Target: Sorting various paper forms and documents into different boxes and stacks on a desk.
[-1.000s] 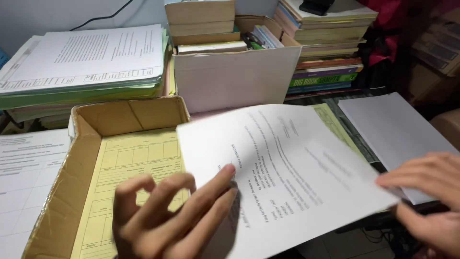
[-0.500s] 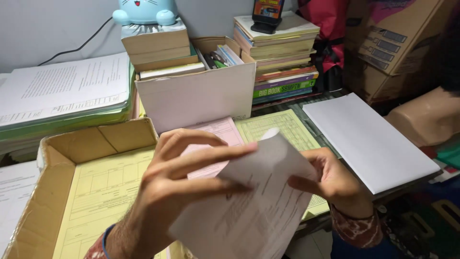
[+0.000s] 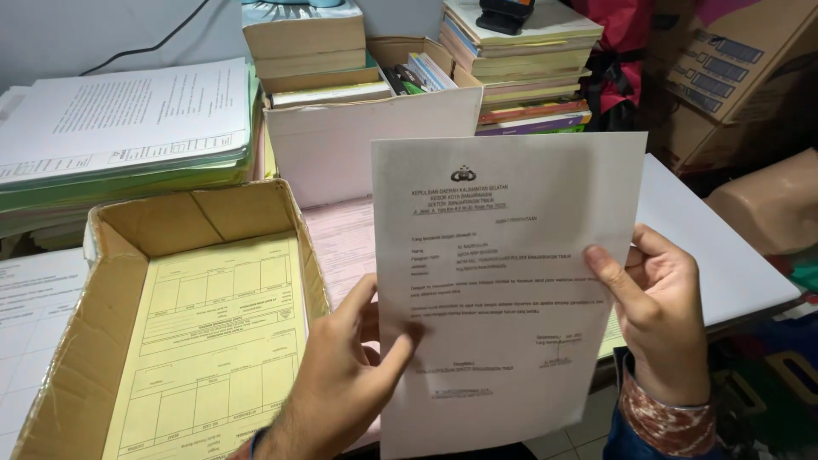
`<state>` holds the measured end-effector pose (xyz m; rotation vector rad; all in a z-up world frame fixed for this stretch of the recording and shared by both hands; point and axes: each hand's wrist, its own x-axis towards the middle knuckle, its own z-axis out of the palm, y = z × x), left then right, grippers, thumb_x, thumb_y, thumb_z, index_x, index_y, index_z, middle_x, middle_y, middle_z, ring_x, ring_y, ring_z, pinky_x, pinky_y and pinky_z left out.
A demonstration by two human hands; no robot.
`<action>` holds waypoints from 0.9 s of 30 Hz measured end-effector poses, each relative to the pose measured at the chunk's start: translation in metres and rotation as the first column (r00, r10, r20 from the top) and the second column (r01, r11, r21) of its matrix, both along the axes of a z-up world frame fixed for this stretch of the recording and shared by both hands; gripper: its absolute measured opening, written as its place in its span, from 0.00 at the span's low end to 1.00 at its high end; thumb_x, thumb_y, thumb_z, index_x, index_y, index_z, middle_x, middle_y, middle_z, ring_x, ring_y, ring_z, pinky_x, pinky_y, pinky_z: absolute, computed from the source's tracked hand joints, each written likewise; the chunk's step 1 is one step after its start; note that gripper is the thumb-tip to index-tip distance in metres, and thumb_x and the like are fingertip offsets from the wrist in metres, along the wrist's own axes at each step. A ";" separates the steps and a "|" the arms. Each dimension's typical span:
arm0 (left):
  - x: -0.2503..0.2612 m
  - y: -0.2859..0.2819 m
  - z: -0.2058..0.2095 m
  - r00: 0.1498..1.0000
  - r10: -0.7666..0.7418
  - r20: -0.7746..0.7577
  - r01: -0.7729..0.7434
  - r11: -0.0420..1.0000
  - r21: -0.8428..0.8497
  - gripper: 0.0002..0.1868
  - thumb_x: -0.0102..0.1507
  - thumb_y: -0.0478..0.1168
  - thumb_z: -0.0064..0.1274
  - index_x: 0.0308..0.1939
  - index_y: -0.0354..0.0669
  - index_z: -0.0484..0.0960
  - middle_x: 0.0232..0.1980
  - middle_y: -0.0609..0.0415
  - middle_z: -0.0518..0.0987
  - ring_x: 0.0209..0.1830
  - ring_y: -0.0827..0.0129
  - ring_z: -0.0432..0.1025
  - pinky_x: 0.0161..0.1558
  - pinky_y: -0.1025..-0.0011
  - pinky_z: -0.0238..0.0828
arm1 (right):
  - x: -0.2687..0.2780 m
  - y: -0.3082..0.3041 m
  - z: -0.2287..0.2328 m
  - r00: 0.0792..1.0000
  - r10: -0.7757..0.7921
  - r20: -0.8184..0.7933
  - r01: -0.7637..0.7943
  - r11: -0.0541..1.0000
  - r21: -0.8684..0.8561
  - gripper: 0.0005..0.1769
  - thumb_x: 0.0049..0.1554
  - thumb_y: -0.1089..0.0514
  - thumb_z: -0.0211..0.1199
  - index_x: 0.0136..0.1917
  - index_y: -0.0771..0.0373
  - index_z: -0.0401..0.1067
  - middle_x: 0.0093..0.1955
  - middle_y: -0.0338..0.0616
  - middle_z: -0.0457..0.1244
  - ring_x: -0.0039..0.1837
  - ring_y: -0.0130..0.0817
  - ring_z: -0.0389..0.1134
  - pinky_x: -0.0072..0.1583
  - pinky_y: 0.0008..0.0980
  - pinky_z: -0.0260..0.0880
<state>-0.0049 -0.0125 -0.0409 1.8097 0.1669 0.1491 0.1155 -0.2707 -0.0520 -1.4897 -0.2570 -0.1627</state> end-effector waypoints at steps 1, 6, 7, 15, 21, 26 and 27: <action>0.003 0.001 0.004 0.999 0.022 -0.026 -0.023 0.999 -0.036 0.18 0.59 0.36 0.57 0.54 0.50 0.82 0.39 0.57 0.93 0.25 0.74 0.85 0.23 0.78 0.83 | -0.002 -0.005 0.003 1.000 -0.022 0.012 0.023 0.995 -0.095 0.14 0.59 0.64 0.61 0.57 0.73 0.71 0.52 0.54 0.71 0.53 0.35 0.71 0.58 0.28 0.72; 0.013 0.012 0.011 0.997 0.044 -0.056 -0.041 0.998 0.052 0.15 0.60 0.38 0.58 0.51 0.51 0.81 0.46 0.61 0.93 0.33 0.76 0.85 0.29 0.78 0.86 | 0.009 -0.016 -0.008 0.992 -0.096 0.085 0.109 0.980 -0.166 0.15 0.59 0.64 0.64 0.59 0.71 0.70 0.40 0.49 0.68 0.32 0.29 0.61 0.34 0.25 0.64; 0.014 0.015 0.016 0.993 0.065 -0.095 -0.061 0.997 0.043 0.13 0.61 0.38 0.57 0.50 0.52 0.81 0.46 0.61 0.93 0.30 0.75 0.85 0.28 0.77 0.84 | 0.011 -0.011 -0.006 0.992 -0.092 0.087 0.108 0.972 -0.207 0.16 0.59 0.64 0.64 0.60 0.72 0.71 0.42 0.51 0.69 0.31 0.32 0.60 0.34 0.26 0.65; 0.028 0.049 0.012 0.994 0.015 -0.106 0.000 0.991 0.131 0.16 0.61 0.35 0.55 0.53 0.52 0.81 0.45 0.62 0.92 0.35 0.77 0.84 0.35 0.78 0.88 | 0.059 -0.070 -0.047 0.803 -0.400 0.441 0.519 0.833 -0.190 0.14 0.72 0.66 0.58 0.69 0.72 0.65 0.62 0.59 0.66 0.58 0.42 0.69 0.51 0.31 0.75; 0.039 0.080 0.010 0.997 -0.021 -0.068 0.024 0.998 0.050 0.25 0.60 0.36 0.56 0.62 0.49 0.78 0.56 0.59 0.89 0.52 0.74 0.84 0.46 0.74 0.90 | 0.148 -0.264 -0.257 0.449 -0.893 0.032 0.875 0.447 0.188 0.30 0.64 0.52 0.53 0.75 0.63 0.55 0.77 0.58 0.48 0.77 0.51 0.55 0.74 0.50 0.54; 0.047 0.095 0.013 0.997 -0.050 -0.050 0.044 0.993 -0.112 0.25 0.60 0.34 0.56 0.63 0.45 0.77 0.55 0.55 0.88 0.51 0.70 0.83 0.49 0.72 0.89 | 0.162 -0.314 -0.363 0.419 -0.719 -0.554 0.908 0.339 0.248 0.51 0.55 0.27 0.54 0.79 0.63 0.57 0.81 0.49 0.54 0.80 0.41 0.60 0.77 0.35 0.59; 0.045 0.096 0.016 0.997 -0.053 -0.051 0.045 0.988 -0.146 0.26 0.60 0.34 0.56 0.63 0.45 0.77 0.55 0.55 0.89 0.52 0.71 0.83 0.50 0.72 0.88 | 0.165 -0.313 -0.361 0.445 -0.731 -0.518 0.896 0.374 0.241 0.50 0.55 0.27 0.54 0.78 0.62 0.57 0.81 0.49 0.54 0.80 0.41 0.60 0.77 0.35 0.59</action>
